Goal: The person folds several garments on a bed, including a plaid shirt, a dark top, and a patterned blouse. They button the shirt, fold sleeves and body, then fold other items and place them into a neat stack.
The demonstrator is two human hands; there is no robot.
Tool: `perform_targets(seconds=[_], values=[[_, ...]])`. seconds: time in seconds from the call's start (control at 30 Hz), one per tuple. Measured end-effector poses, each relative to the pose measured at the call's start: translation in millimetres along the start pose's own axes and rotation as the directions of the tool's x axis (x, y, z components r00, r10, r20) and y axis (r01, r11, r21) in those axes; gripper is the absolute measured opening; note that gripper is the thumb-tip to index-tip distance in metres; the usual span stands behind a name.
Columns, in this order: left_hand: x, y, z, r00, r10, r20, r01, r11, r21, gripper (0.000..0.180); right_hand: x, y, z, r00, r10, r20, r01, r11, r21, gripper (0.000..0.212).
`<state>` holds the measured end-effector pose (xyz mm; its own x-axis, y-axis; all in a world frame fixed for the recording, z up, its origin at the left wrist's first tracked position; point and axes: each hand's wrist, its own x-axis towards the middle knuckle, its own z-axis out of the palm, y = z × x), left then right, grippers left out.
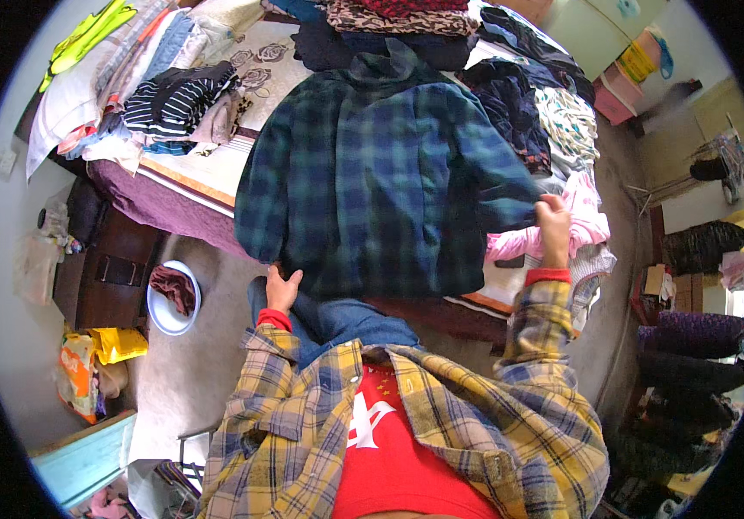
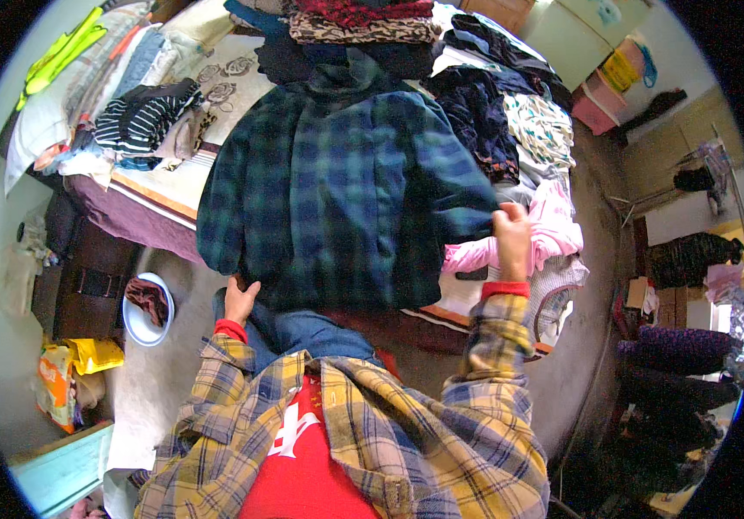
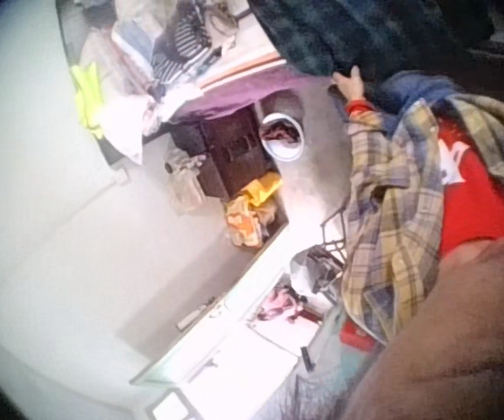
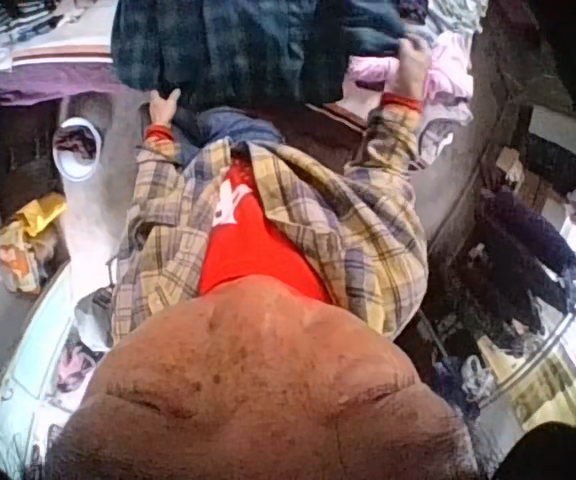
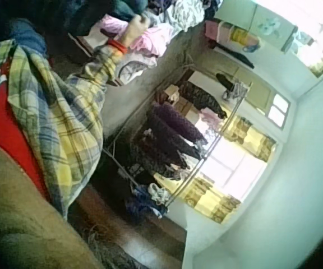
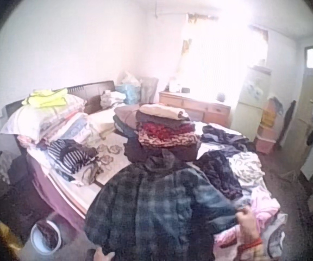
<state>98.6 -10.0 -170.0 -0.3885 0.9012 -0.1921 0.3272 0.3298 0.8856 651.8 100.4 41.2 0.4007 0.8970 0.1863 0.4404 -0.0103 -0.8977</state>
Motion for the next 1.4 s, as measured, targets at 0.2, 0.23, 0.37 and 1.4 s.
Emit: perform_targets(seconds=[0.2,0.23,0.37,1.4], values=[[-2.0,3.5,-3.1,0.996,-0.041,0.075,0.046,0.997,-0.065,0.058,-12.1,13.8,-36.2,0.991,0.017,-0.135,-0.074,0.901,-0.428,0.025],[-3.6,6.1,-3.7,0.997,-0.032,0.068,0.035,0.998,-0.048,0.058,-21.1,22.0,-30.1,0.984,-0.096,-0.153,0.006,0.865,-0.501,0.021],[-6.1,13.9,-11.7,0.992,-0.039,0.118,0.047,0.997,-0.066,0.053,-41.2,54.6,-3.4,0.974,0.085,-0.21,-0.139,0.957,-0.254,0.015],[-6.5,-0.5,-17.4,0.989,-0.082,0.122,0.087,0.996,-0.036,0.048,7.9,114.6,81.9,0.939,0.325,-0.113,-0.114,0.603,0.79,0.027]])
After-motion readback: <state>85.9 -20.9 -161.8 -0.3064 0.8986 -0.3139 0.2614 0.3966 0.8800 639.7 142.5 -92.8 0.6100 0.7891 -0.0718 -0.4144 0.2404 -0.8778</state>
